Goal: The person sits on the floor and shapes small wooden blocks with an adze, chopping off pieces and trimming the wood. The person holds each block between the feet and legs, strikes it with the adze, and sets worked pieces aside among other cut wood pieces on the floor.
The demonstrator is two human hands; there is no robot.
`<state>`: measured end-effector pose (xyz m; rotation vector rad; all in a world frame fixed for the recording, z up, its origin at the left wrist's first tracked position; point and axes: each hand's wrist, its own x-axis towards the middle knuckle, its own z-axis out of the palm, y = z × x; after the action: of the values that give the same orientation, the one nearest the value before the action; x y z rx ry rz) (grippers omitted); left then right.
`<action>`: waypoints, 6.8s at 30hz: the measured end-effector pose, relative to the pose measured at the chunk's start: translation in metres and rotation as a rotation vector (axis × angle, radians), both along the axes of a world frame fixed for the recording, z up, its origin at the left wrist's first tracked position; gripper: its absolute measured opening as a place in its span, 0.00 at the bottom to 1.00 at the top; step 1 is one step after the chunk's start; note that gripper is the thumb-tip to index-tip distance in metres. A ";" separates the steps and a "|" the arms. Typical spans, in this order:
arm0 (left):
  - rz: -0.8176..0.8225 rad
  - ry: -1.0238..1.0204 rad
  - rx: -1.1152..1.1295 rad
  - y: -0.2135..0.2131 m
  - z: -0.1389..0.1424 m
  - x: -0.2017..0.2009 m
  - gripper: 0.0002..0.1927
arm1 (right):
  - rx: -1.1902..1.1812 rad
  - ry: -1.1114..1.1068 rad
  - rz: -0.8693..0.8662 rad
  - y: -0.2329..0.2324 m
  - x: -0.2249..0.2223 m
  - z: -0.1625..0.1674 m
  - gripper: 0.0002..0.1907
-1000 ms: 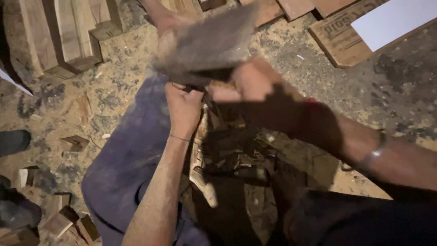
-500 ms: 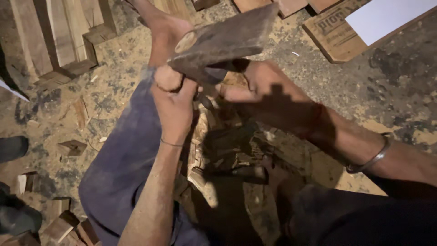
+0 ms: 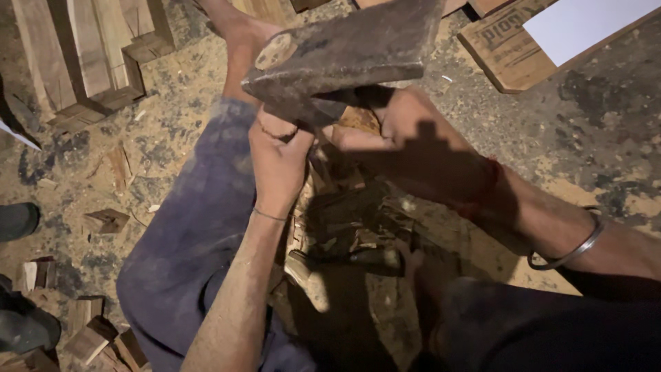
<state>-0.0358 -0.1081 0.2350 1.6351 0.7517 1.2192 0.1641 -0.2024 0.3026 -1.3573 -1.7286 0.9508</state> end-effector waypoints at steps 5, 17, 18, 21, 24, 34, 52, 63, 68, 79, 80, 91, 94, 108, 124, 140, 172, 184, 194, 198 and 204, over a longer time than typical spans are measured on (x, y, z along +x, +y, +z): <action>0.036 0.041 -0.072 -0.003 -0.003 0.001 0.11 | -0.093 -0.245 -0.136 -0.003 -0.006 0.010 0.18; -0.013 -0.048 -0.210 -0.006 -0.007 0.000 0.13 | 0.498 -0.664 0.019 -0.005 -0.007 -0.010 0.11; -0.029 -0.070 -0.235 -0.006 -0.006 0.000 0.14 | 0.334 -0.637 0.011 -0.006 -0.005 -0.012 0.11; 0.007 -0.050 -0.259 -0.006 -0.006 0.000 0.11 | 0.468 -0.738 0.021 -0.005 -0.002 -0.016 0.11; -0.130 -0.030 -0.260 -0.004 -0.008 -0.003 0.09 | 0.757 -1.109 0.033 -0.005 0.000 -0.011 0.16; 0.076 0.052 -0.150 0.001 -0.030 -0.001 0.13 | -0.122 -0.133 -0.137 -0.002 -0.009 0.011 0.28; 0.352 0.117 -0.162 0.010 -0.109 -0.005 0.24 | 0.635 -1.087 0.107 -0.003 -0.016 -0.038 0.15; 0.233 0.166 0.045 -0.013 -0.071 0.000 0.24 | 0.601 -0.702 0.106 -0.007 -0.008 -0.002 0.07; 0.193 0.106 0.068 -0.024 -0.054 0.005 0.15 | 0.326 -0.123 0.007 -0.019 -0.014 0.009 0.12; 0.021 -0.225 -0.217 -0.002 -0.013 0.009 0.07 | 0.011 0.270 -0.070 -0.018 -0.007 0.012 0.18; 0.032 -0.187 -0.175 0.002 -0.021 0.011 0.08 | -0.038 0.253 -0.100 -0.018 -0.007 0.014 0.18; 0.268 0.154 -0.079 0.014 -0.102 -0.002 0.12 | 0.534 -0.668 0.146 0.004 -0.011 -0.024 0.22; 0.230 0.057 -0.150 0.015 -0.118 0.002 0.07 | -0.053 0.370 0.074 0.004 -0.013 -0.050 0.21; -0.514 -0.166 -0.614 -0.025 -0.071 0.044 0.07 | -0.885 0.296 -0.488 -0.098 0.093 -0.221 0.14; -0.363 -0.651 -0.580 0.000 0.002 0.016 0.08 | -0.469 -0.616 -0.209 -0.075 0.089 -0.062 0.23; -0.347 -0.563 -0.451 -0.025 0.192 0.030 0.13 | -0.038 -0.983 0.259 -0.019 -0.030 0.221 0.35; 0.644 0.149 0.002 0.038 -0.073 0.070 0.10 | -0.594 -0.251 -0.272 0.044 0.090 -0.107 0.11; 0.421 0.828 -0.096 0.018 -0.110 0.035 0.22 | -0.418 -1.019 -0.045 0.073 0.181 -0.217 0.27; 0.385 0.639 -0.148 -0.019 -0.099 0.027 0.59 | -0.513 -0.957 0.161 0.066 0.165 -0.243 0.18; 0.389 0.854 -0.343 -0.018 -0.101 0.021 0.58 | -0.446 -1.146 0.154 0.098 0.145 -0.212 0.16; 0.461 0.776 -0.435 -0.008 -0.135 0.017 0.54 | -0.708 -0.091 0.111 0.110 0.062 -0.191 0.20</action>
<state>-0.0190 -0.1162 0.1000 1.5851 1.8168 0.5953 0.2259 -0.0928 0.1116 -1.7648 -1.6048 1.6911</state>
